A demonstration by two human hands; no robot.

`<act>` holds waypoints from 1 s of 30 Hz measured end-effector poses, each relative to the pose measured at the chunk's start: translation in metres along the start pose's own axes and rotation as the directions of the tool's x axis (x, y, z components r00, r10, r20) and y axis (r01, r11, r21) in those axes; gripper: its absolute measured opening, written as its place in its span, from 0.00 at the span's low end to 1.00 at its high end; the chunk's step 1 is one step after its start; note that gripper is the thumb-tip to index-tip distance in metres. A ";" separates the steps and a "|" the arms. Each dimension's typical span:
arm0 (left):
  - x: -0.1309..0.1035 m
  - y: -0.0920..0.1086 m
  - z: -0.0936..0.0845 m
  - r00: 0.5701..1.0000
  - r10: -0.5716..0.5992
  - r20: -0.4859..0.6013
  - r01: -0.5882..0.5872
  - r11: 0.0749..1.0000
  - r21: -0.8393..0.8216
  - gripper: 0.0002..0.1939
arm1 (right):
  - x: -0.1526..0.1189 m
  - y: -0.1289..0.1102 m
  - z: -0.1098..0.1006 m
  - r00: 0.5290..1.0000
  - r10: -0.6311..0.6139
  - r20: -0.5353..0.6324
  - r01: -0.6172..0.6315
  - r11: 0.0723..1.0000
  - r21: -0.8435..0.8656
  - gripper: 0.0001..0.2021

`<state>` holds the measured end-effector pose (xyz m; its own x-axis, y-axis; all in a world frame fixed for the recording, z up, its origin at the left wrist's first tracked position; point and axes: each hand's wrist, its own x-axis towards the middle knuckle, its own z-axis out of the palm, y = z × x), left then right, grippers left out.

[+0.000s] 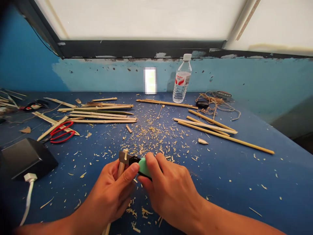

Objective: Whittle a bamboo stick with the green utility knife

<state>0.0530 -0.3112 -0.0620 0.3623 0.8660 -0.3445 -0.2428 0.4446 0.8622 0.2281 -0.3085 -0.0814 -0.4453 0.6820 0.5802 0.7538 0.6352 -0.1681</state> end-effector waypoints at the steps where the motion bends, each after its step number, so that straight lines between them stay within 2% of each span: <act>1: 0.001 0.000 0.000 1.000 0.007 -0.010 -0.007 1.000 -0.007 0.28 | 0.000 0.000 0.000 1.000 0.004 0.004 -0.004 1.000 0.013 0.15; 4: 0.004 0.000 0.002 0.998 0.044 -0.047 -0.045 0.999 -0.028 0.30 | 0.002 0.000 0.001 1.000 0.029 -0.008 -0.029 1.000 0.012 0.16; 7: 0.007 0.000 0.003 0.998 0.042 -0.036 -0.044 0.998 -0.052 0.30 | 0.005 0.001 0.002 0.999 0.051 -0.009 -0.051 0.999 0.019 0.16; 13: 0.008 -0.006 0.001 1.000 0.008 -0.001 -0.008 1.000 -0.010 0.29 | 0.003 0.006 0.000 0.995 0.074 0.059 -0.084 0.978 0.189 0.13; 19: 0.000 -0.008 -0.004 0.998 -0.023 0.053 0.022 1.000 0.013 0.31 | -0.002 0.011 -0.011 0.991 -0.012 0.134 -0.037 0.932 0.362 0.12; 24: -0.003 -0.007 -0.009 0.993 -0.069 0.092 0.065 0.997 0.048 0.34 | 0.000 0.019 -0.017 0.977 -0.073 0.201 -0.004 0.933 0.360 0.13; 28: -0.005 -0.011 -0.015 0.992 -0.074 0.105 0.068 0.996 0.055 0.30 | 0.003 0.022 -0.020 0.974 -0.094 0.207 0.010 0.926 0.377 0.11; 30: -0.005 -0.014 -0.018 0.998 -0.011 0.068 0.006 0.998 0.070 0.28 | 0.005 0.022 -0.022 0.972 -0.096 0.215 0.003 0.919 0.394 0.10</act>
<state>0.0385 -0.3173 -0.0792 0.4256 0.8434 -0.3280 -0.1767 0.4330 0.8839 0.2528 -0.2995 -0.0642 -0.6089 0.6800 0.4084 0.5011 0.7289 -0.4665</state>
